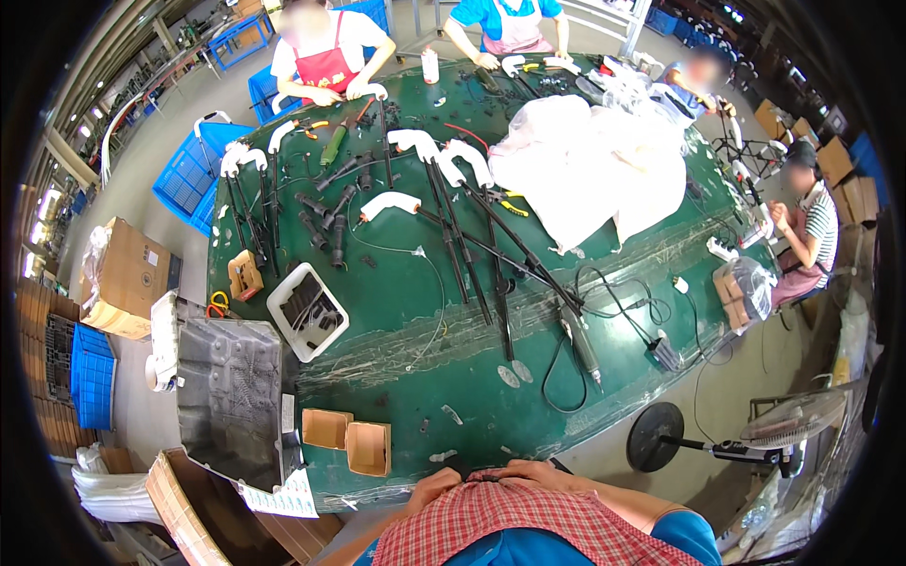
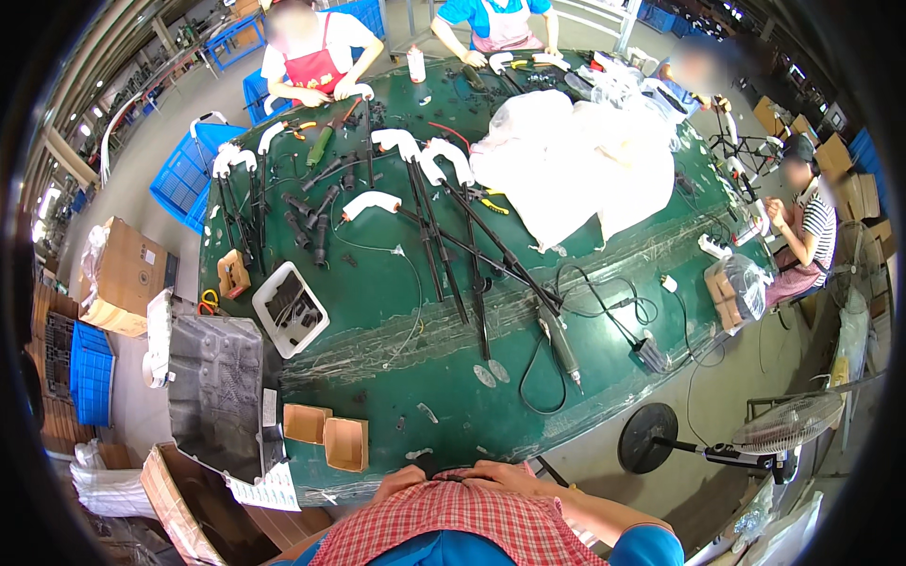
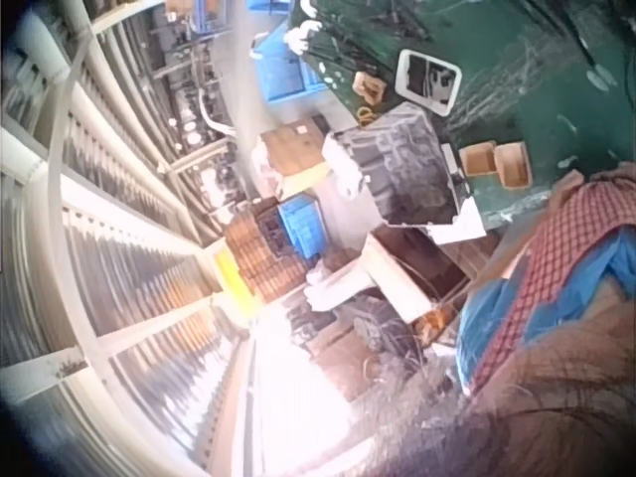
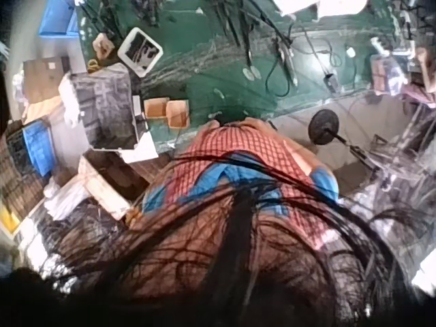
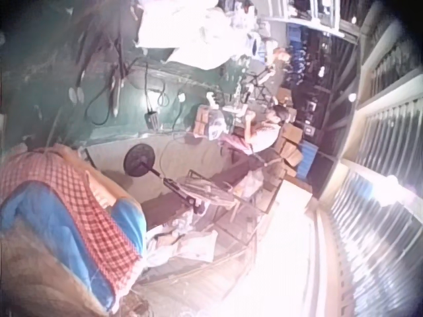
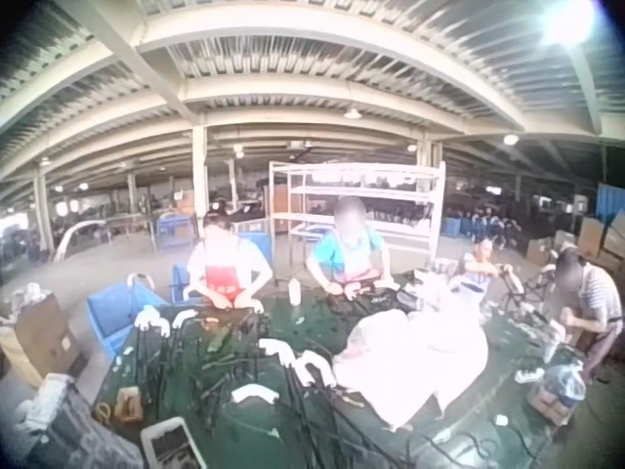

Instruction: The person assembles small components onto black rods using a green handheld tool and their hands. They repeatedly pick up parts, attach them to the rods, and place the rods on a green worktable. The person also handles a white plastic bag and moves items around the table.

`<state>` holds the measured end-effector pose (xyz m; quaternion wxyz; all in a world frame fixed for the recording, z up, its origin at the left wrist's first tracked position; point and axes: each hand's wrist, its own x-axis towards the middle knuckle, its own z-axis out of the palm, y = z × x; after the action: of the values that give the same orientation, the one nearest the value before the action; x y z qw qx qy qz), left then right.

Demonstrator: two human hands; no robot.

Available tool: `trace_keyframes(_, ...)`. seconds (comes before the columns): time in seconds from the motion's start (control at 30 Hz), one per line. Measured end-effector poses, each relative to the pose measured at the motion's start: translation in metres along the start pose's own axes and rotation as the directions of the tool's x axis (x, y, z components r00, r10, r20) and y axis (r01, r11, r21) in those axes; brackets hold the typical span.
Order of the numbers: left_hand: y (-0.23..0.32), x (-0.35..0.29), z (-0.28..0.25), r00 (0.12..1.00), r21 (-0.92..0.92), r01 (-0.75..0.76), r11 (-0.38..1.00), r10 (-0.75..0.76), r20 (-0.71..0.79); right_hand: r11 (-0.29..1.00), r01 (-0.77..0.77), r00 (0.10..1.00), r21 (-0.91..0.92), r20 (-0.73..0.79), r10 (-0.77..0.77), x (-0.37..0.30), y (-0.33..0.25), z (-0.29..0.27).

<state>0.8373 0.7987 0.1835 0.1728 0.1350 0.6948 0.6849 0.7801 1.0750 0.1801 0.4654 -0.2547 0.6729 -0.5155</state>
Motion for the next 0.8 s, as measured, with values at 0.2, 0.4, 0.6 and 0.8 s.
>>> trace_keyframes(0.2,-0.012,-0.007,0.018,0.922,-0.1,0.317,0.943,-0.332,-0.201,0.99,0.001,1.0,0.138,0.014,-0.003,0.021,-0.003,0.008)
trace_keyframes(0.4,-0.031,-0.001,0.032,0.636,-0.245,0.7,0.67,-0.742,-0.213,0.911,-0.104,0.988,0.4,-0.065,0.142,0.027,-0.001,0.018)
trace_keyframes(0.6,-0.019,0.02,0.027,0.61,-0.592,0.348,0.727,-0.655,-0.446,0.907,0.052,0.991,0.417,-0.135,0.005,0.032,0.021,0.028)
trace_keyframes(0.8,-0.01,0.04,0.024,0.589,-0.638,0.247,0.73,-0.635,-0.5,0.901,-0.196,0.978,0.388,0.013,0.207,0.023,-0.026,0.009)
